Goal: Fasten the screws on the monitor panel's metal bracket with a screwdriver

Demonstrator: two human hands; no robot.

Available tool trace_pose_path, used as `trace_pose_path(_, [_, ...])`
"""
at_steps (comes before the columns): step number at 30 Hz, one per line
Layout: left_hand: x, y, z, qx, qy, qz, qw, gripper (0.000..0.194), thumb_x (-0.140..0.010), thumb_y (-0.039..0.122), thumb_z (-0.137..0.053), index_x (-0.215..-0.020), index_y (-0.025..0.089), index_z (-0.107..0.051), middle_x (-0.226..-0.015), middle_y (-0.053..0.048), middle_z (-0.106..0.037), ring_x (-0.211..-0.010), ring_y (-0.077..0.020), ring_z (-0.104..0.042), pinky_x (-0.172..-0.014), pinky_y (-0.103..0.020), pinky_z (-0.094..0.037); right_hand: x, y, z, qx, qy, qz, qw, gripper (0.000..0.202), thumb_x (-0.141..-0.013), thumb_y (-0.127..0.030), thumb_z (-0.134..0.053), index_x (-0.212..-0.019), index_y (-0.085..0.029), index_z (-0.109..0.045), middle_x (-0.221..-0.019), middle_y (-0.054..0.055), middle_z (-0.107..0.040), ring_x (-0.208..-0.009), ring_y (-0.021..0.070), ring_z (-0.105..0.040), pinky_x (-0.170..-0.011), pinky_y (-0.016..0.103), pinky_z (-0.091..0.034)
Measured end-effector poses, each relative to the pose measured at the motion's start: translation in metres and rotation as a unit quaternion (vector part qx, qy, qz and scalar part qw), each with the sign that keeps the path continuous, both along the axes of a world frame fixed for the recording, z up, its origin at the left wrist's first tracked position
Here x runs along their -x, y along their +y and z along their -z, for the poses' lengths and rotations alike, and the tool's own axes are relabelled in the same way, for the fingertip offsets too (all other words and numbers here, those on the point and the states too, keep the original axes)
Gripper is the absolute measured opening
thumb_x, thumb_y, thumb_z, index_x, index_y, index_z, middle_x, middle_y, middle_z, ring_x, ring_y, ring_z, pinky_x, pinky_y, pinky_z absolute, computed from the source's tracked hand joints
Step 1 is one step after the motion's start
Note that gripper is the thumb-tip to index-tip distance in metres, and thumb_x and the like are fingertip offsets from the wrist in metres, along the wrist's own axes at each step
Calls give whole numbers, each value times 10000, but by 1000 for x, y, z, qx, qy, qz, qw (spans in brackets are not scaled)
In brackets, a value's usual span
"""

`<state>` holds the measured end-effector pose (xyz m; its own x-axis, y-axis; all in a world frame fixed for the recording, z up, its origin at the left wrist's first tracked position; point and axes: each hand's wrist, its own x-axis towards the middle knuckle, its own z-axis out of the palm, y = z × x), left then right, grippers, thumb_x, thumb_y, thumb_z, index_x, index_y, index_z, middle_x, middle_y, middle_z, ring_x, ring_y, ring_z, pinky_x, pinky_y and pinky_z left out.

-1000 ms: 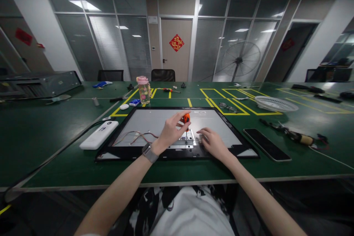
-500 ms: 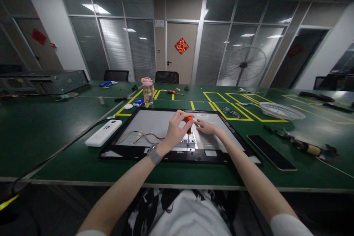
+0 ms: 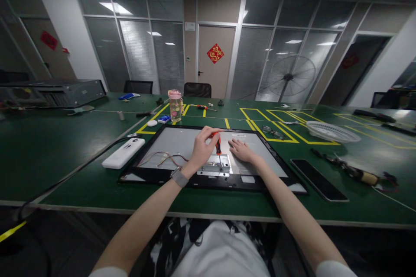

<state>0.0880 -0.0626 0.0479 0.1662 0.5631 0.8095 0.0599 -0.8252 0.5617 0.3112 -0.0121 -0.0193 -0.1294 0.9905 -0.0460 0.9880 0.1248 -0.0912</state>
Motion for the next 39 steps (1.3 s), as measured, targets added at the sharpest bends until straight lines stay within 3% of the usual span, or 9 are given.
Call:
trace_pose_path(5, [5,0,5,28,-15,51,998,241,-954,265,-455,-1053,185,-659,-903,-49,-627,-847,-143,-613,-774,-266,-489,6,-16,-3,-2,-9,-12,1000,528,-968,-339,-260,-1472,-185,-293,-1549,138,-241,-1414,313,-226,-1088,521,-242])
trace_pose_path(11, [4,-6,6,-11,-1,-9,1000,193,-913,286,-551,-1022,202,-686,-891,-43,-584,-834,-147,-584,-757,-255,-481,21,-28,-5,-13,-23,-27,999,515,-970,-327,-269,-1452,-154,-329,-1515,198,-288,-1373,389,-284,-1039,573,-288])
trace_pose_path(14, [3,-7,9,1,-1,14,1000,256,-962,275,-449,-1114,196,-639,-932,-57,-623,-851,-155,-604,-777,-275,-489,23,-30,-6,-19,-20,-32,999,501,-975,-322,-262,-1441,-156,-345,-1506,208,-299,-1362,388,-306,-1024,579,-306])
trace_pose_path(17, [2,-6,10,15,-11,31,999,250,-960,293,-452,-1067,194,-654,-955,-63,-626,-890,-163,-608,-782,-276,-496,23,-30,-5,-25,-14,-34,999,495,-976,-321,-266,-1434,-156,-356,-1491,212,-324,-1349,384,-327,-1011,578,-323])
trace_pose_path(22, [2,-5,8,5,-20,-27,999,177,-905,284,-561,-998,202,-688,-887,-35,-563,-827,-139,-571,-732,-240,-480,18,-27,-4,-23,0,-38,999,492,-968,-334,-306,-1431,-179,-371,-1487,191,-343,-1363,351,-317,-1030,550,-310])
trace_pose_path(27, [3,-5,11,16,-15,14,1000,240,-964,262,-448,-1089,196,-642,-950,-51,-613,-882,-146,-596,-796,-262,-474,-1,-18,-5,-9,17,-39,999,521,-958,-379,-354,-1450,-206,-347,-1525,115,-312,-1396,241,-290,-1098,386,-267])
trace_pose_path(33, [1,-6,12,-5,-18,-13,1000,169,-901,302,-573,-1003,214,-675,-909,-32,-561,-827,-136,-577,-746,-238,-475,-13,-12,-1,-12,12,29,999,559,-961,-395,-317,-1460,-143,-318,-1524,204,-266,-1406,327,-246,-1085,501,-245])
trace_pose_path(39, [1,-5,13,23,-8,15,1000,257,-970,272,-427,-1126,199,-618,-961,-55,-621,-897,-159,-601,-815,-272,-472,-4,-13,2,-15,15,41,999,531,-962,-341,-300,-1450,-134,-325,-1516,222,-271,-1391,371,-258,-1056,572,-244])
